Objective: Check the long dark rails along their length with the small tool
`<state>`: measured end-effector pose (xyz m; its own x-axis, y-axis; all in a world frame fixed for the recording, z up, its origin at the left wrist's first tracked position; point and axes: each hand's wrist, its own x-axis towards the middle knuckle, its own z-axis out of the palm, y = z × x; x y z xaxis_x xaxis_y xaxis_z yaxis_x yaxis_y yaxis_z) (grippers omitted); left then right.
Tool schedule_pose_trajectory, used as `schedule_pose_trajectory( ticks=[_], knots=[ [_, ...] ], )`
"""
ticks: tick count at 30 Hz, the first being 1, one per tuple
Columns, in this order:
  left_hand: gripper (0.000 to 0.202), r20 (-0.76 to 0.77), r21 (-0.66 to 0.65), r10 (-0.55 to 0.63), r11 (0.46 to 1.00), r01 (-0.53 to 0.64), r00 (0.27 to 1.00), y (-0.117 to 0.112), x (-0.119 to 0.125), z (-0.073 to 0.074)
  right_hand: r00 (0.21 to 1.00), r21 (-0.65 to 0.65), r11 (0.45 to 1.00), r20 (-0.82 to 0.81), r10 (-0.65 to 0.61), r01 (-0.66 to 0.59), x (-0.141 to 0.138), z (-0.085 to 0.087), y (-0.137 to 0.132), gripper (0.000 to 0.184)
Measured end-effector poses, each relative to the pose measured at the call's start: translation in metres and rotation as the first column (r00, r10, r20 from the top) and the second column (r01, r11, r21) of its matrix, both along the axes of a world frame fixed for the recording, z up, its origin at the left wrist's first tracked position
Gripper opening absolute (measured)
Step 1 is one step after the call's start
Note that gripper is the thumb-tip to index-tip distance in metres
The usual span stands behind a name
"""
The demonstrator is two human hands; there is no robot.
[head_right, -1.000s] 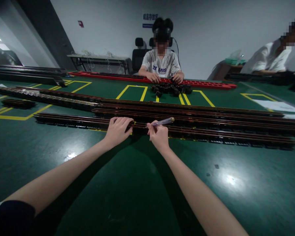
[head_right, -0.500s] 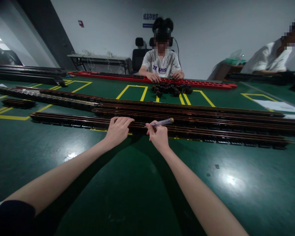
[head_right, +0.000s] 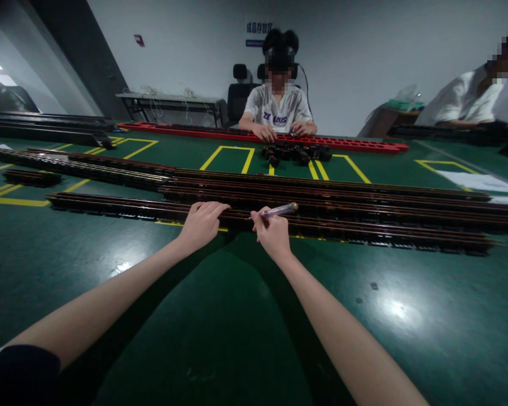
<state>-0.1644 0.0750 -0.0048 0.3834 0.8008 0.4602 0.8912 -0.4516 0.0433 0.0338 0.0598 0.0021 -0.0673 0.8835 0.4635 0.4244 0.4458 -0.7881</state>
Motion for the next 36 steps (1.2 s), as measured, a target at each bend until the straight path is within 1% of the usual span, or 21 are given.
schedule_pose_trajectory(
  ticks=[5, 11, 14, 16, 21, 36],
  knots=[
    [0.042, 0.010, -0.003, -0.001, 1.000, 0.001, 1.000, 0.0009, -0.0003, -0.0003, 0.999, 0.024, 0.999, 0.020, -0.046, 0.045, 0.0004, -0.0009, -0.0007, 0.038],
    [0.043, 0.011, -0.014, 0.007, 1.000, -0.007, 1.000, 0.0010, -0.0001, 0.0002, 0.989, 0.047, 0.988, -0.007, -0.145, 0.145, 0.0014, -0.0031, 0.0001, 0.038],
    [0.043, 0.005, -0.007, 0.009, 1.000, -0.009, 1.000, 0.0008, -0.0003, 0.0002, 0.986, 0.069, 0.983, -0.019, -0.166, 0.167, 0.0015, -0.0038, 0.0003, 0.037],
    [0.043, 0.000, -0.004, 0.011, 1.000, -0.011, 1.000, 0.0005, -0.0005, 0.0004, 0.988, 0.066, 0.986, -0.014, -0.151, 0.151, 0.0017, -0.0037, 0.0003, 0.037],
    [0.043, -0.003, -0.011, 0.011, 1.000, -0.011, 1.000, 0.0000, -0.0001, 0.0011, 0.997, 0.005, 0.997, -0.021, -0.078, 0.078, 0.0025, -0.0020, 0.0009, 0.037],
    [0.041, 0.016, -0.040, 0.014, 0.999, -0.013, 1.000, 0.0000, 0.0007, 0.0028, 0.997, -0.012, 0.998, -0.035, -0.065, 0.065, 0.0028, -0.0022, 0.0004, 0.037]
  ],
)
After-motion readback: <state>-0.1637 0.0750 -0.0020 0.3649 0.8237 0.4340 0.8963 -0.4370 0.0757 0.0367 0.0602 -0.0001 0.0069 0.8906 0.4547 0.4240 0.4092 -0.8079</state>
